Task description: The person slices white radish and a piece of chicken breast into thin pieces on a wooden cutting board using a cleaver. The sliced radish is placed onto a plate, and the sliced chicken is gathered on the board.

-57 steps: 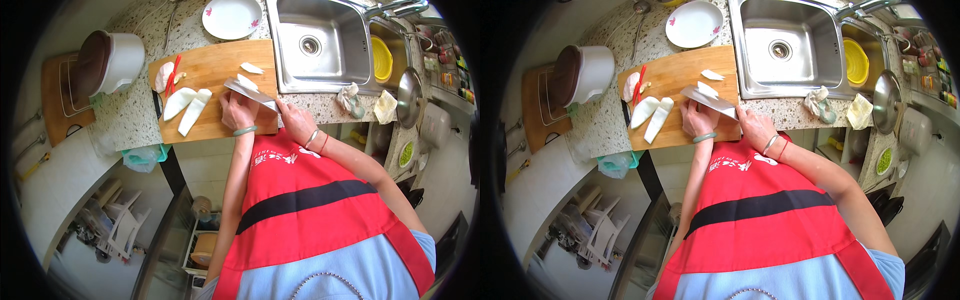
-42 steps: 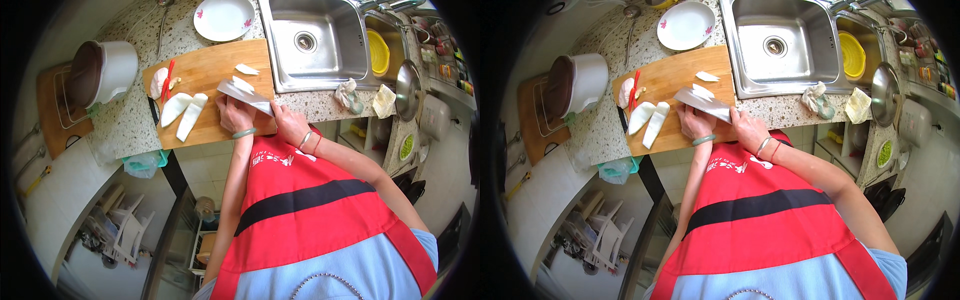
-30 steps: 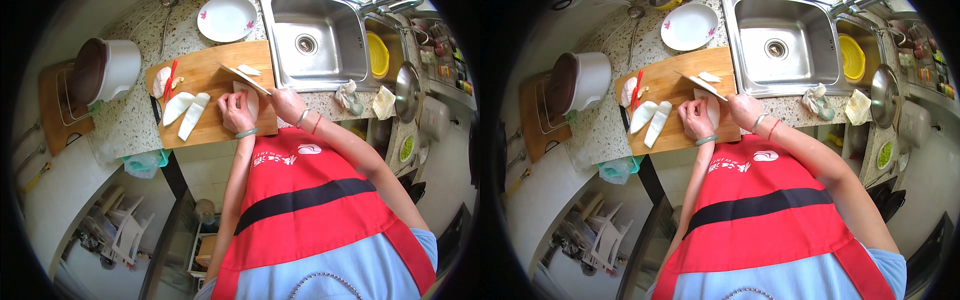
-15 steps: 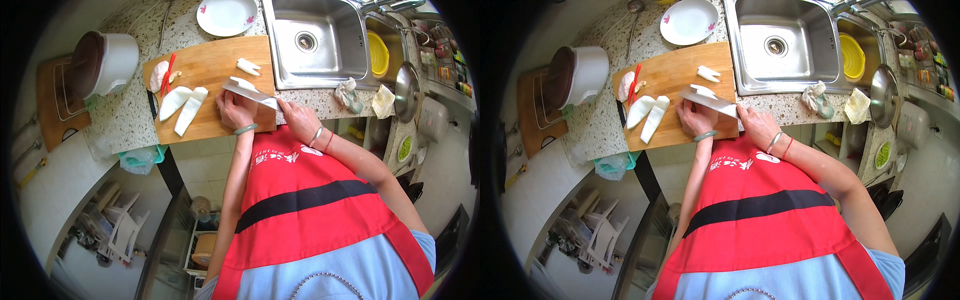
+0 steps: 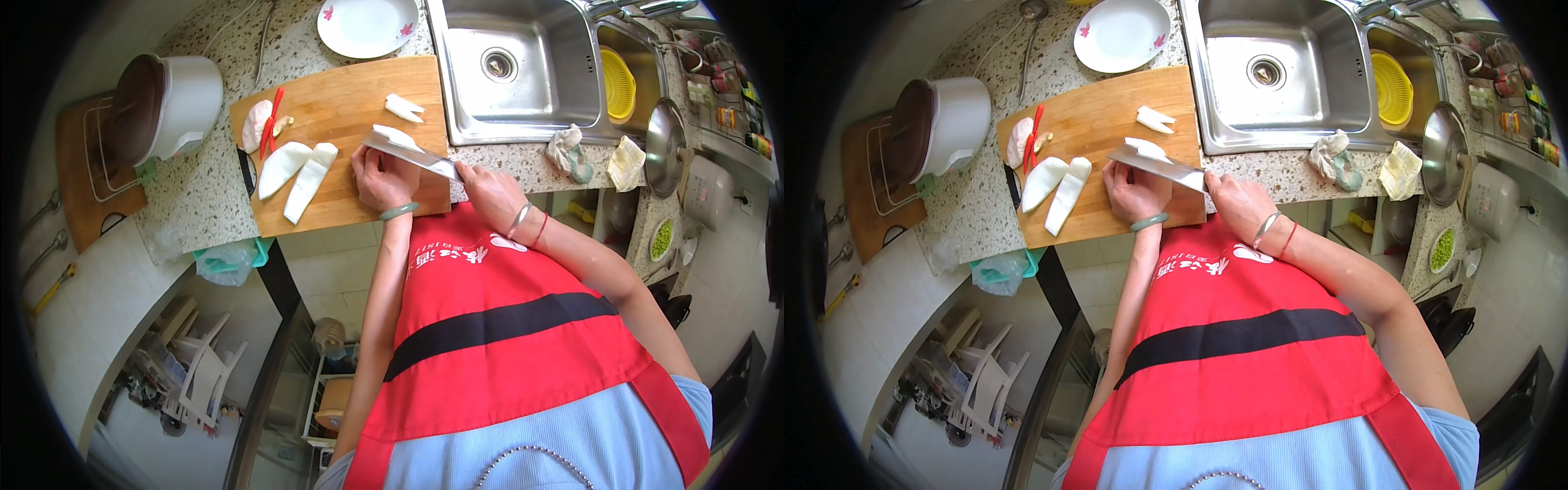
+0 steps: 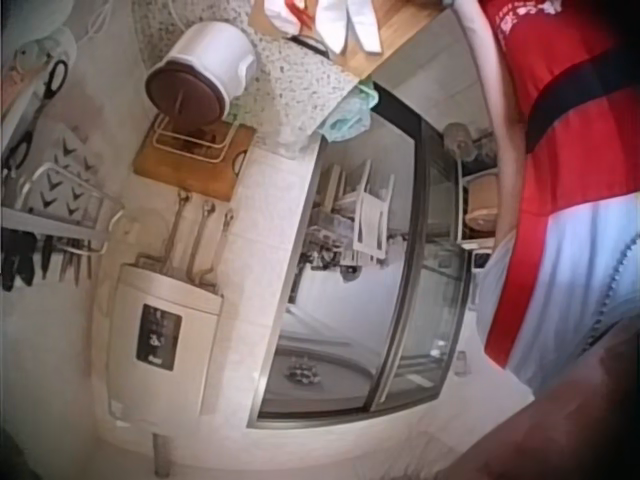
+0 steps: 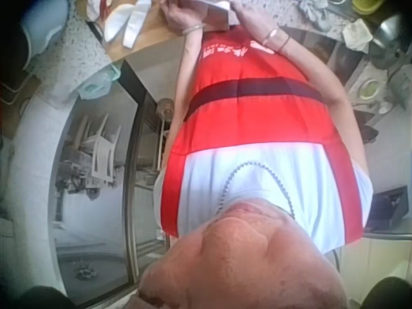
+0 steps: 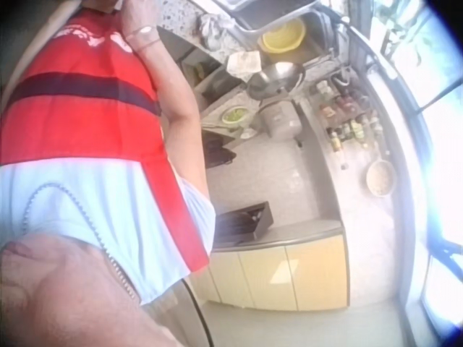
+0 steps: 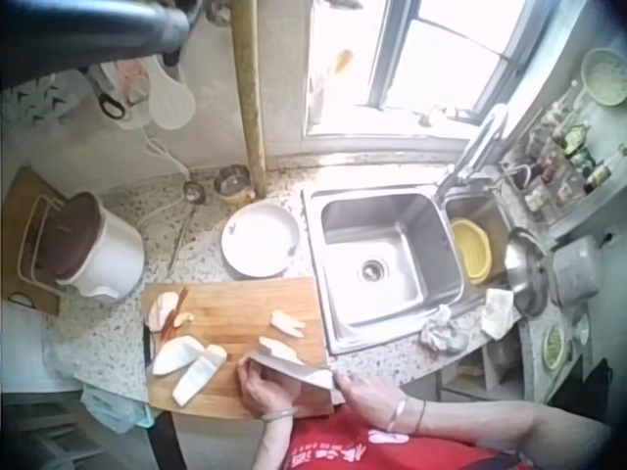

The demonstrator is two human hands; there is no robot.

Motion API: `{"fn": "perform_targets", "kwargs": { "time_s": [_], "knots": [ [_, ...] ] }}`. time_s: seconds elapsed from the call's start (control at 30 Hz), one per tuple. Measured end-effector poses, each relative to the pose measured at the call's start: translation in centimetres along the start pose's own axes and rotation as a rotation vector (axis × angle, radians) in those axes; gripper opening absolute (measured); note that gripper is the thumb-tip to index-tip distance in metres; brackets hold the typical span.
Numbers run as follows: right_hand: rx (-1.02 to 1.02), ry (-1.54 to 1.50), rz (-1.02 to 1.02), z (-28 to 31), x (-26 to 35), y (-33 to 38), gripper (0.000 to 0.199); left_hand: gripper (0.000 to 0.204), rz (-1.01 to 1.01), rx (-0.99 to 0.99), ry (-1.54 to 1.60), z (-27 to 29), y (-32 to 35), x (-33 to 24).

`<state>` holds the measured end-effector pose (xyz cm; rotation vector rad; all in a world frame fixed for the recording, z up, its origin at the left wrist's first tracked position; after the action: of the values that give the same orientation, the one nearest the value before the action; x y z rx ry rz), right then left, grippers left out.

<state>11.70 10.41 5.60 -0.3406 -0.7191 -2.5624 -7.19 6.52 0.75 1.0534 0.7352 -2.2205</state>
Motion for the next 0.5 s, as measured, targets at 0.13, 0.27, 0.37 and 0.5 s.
{"fn": "perform_targets", "kwargs": {
  "time_s": [0.13, 0.27, 0.37, 0.5],
  "knots": [
    [0.03, 0.024, 0.02, 0.4, 0.6, -0.9, 0.015, 0.014, -0.005, 0.013, -0.076, 0.2, 0.0, 0.1],
    [0.055, 0.05, -0.005, -0.3, 0.8, -2.2, 0.018, 0.012, -0.078, 0.029, -0.175, 0.1, -0.2, -1.0],
    [0.033, 0.051, -0.002, -1.5, 0.8, -3.7, 0.02, 0.011, -0.038, 0.081, -0.244, -0.1, -0.1, -0.6],
    [0.002, -0.039, 0.0, -1.0, 0.6, -4.7, 0.013, 0.009, 0.006, 0.082, -0.234, 0.2, -0.1, -0.9]
  ]
}}
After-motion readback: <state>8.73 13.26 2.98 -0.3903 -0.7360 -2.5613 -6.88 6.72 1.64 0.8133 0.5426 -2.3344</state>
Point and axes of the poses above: each hand's wrist, its own y-axis away from the middle knuckle, its own z-axis out of the back of the hand, x = y × z, the point moved 10 cm from there along -y, towards the middle knuckle, and after that the axes turned 10 degrees about -z, right-handed, at the moved point
